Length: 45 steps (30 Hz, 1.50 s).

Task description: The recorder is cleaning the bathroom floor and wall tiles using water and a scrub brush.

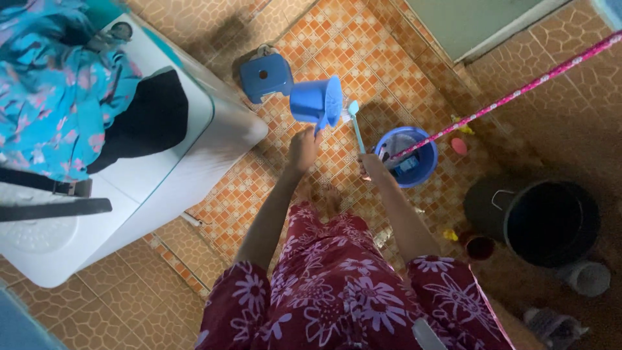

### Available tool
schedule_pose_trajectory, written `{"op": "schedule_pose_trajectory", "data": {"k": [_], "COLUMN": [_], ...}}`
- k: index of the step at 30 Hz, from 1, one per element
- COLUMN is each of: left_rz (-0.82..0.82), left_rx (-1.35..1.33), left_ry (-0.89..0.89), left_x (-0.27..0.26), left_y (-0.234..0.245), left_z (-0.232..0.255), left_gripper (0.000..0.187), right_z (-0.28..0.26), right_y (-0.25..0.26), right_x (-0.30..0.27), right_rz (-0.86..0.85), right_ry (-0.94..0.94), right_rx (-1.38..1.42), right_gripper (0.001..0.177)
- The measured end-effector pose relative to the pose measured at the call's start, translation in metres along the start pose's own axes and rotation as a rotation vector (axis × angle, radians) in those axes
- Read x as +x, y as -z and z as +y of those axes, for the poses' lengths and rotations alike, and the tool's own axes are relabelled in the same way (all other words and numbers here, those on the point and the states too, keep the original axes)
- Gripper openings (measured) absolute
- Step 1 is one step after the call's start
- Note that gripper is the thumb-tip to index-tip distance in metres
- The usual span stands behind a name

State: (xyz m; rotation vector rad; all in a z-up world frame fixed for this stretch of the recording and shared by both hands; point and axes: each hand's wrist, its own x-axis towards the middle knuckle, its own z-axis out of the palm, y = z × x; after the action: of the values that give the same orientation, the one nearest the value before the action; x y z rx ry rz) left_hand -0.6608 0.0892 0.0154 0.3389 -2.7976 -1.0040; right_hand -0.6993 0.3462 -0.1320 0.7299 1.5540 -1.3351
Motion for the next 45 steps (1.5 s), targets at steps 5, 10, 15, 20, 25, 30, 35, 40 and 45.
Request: {"op": "schedule_pose_trajectory", "data": {"k": [5,10,15,20,25,30,35,40,45], "left_rz": [-0.045,-0.077,-0.171,-0.276,-0.319,-0.327,-0.39,-0.417,-0.465], "left_rx": [0.029,0.11,0.163,0.29,0.394,0.456,0.514,0.472,0.329], "left_ry": [-0.013,-0.074,-0.15,-0.167,-0.224,-0.31,-0.392,-0.432,-0.427], "left_x": [0.067,0.123,0.157,0.167,0.159,0.148,0.13,0.101,0.062], "left_y": [-0.008,-0.008,-0.008,-0.005,0.001,0.006,0.007,0.003,-0.018], "left_z": [0.006,-0.005,-0.016,-0.027,-0.031,-0.031,-0.026,-0.008,0.011], "left_gripper": [0.029,0.03,0.03,0.03,0.031,0.03,0.029,0.029,0.026], "right_z": [-0.029,-0.016,-0.017,0.011,0.026,0.051,0.072,0.121,0.17], "right_y": [0.007,0.025,0.025,0.021,0.003,-0.01,-0.02,-0.017,-0.009], "right_x": [-0.034,-0.008,-0.017,-0.003,-0.027,-0.049,-0.098,-0.108,-0.145], "right_rz": [0.097,0.024,-0.001,0.045,0.116,0.204,0.23,0.188,0.286], "right_ry": [0.04,0.035,-0.039,-0.004,-0.005,-0.042,0.003,-0.009,0.03], "right_rx": [0.014,0.165,0.302,0.334,0.368,0.373,0.318,0.396,0.325], "right_gripper": [0.028,0.029,0.03,0.029,0.028,0.029,0.026,0.026,0.024]}}
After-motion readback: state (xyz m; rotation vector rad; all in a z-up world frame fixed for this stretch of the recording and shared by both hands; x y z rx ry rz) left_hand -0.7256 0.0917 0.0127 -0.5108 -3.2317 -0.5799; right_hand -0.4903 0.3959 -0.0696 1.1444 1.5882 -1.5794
